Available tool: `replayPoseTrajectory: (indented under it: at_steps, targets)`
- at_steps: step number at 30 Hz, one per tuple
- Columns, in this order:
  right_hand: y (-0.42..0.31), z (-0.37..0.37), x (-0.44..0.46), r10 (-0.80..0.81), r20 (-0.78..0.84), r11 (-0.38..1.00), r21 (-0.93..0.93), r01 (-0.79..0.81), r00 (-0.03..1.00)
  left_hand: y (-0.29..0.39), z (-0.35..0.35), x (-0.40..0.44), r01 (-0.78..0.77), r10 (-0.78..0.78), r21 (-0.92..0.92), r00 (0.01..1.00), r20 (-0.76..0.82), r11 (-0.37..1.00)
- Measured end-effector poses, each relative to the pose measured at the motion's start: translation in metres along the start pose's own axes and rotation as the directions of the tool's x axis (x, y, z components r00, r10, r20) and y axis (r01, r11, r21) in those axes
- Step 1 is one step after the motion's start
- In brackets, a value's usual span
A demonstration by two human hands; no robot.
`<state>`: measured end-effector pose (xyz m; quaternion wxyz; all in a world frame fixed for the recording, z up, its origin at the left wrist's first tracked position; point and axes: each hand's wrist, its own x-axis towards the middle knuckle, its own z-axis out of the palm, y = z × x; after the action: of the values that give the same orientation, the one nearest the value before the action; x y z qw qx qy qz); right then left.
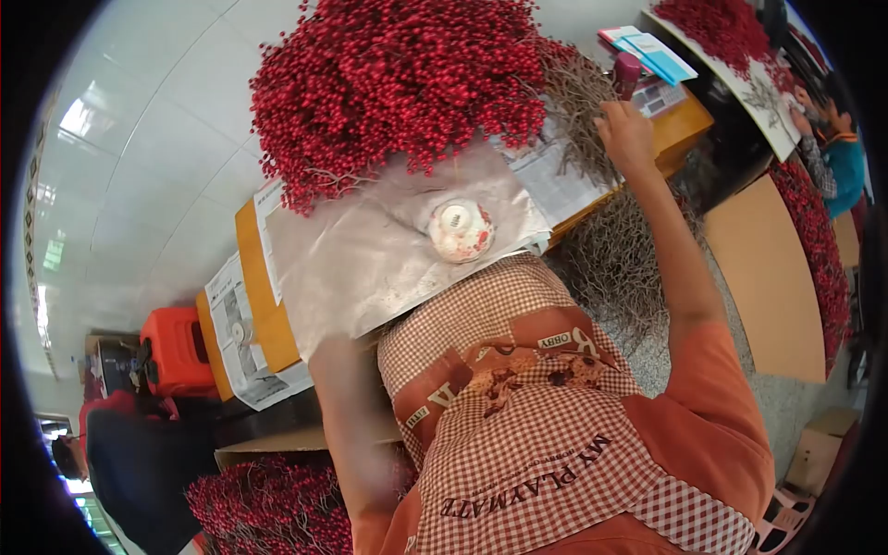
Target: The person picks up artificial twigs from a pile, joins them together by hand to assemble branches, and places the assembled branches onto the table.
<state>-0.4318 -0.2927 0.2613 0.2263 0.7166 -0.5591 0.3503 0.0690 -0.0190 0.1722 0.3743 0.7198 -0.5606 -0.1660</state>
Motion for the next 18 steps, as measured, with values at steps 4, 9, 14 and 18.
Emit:
replayPoseTrajectory:
  at_steps: [4, 9, 14, 18]
  targets:
    - [-0.056, -0.027, -0.001, -0.157, -0.234, 0.982, 0.066, 0.177, 0.959, 0.044, 0.039, 0.102, 0.197, -0.236, -0.399, 0.970, -0.052, 0.896]
    - [-0.112, -0.037, -0.036, -0.396, -0.011, 0.863, 0.338, 0.376, 0.918, 0.051, 0.115, 0.222, -0.018, 0.078, 0.153, 0.912, -0.402, 0.988]
    - [-0.135, -0.047, -0.061, -0.345, 0.046, 0.814, 0.512, 0.274, 0.937, 0.019, 0.132, 0.249, 0.247, -0.176, 0.240, 0.943, -0.284, 0.939]
    - [-0.149, -0.033, -0.077, -0.326, 0.134, 0.795, 0.575, 0.194, 0.936, -0.044, 0.109, 0.247, 0.042, -0.157, -0.257, 0.881, -0.447, 0.966]
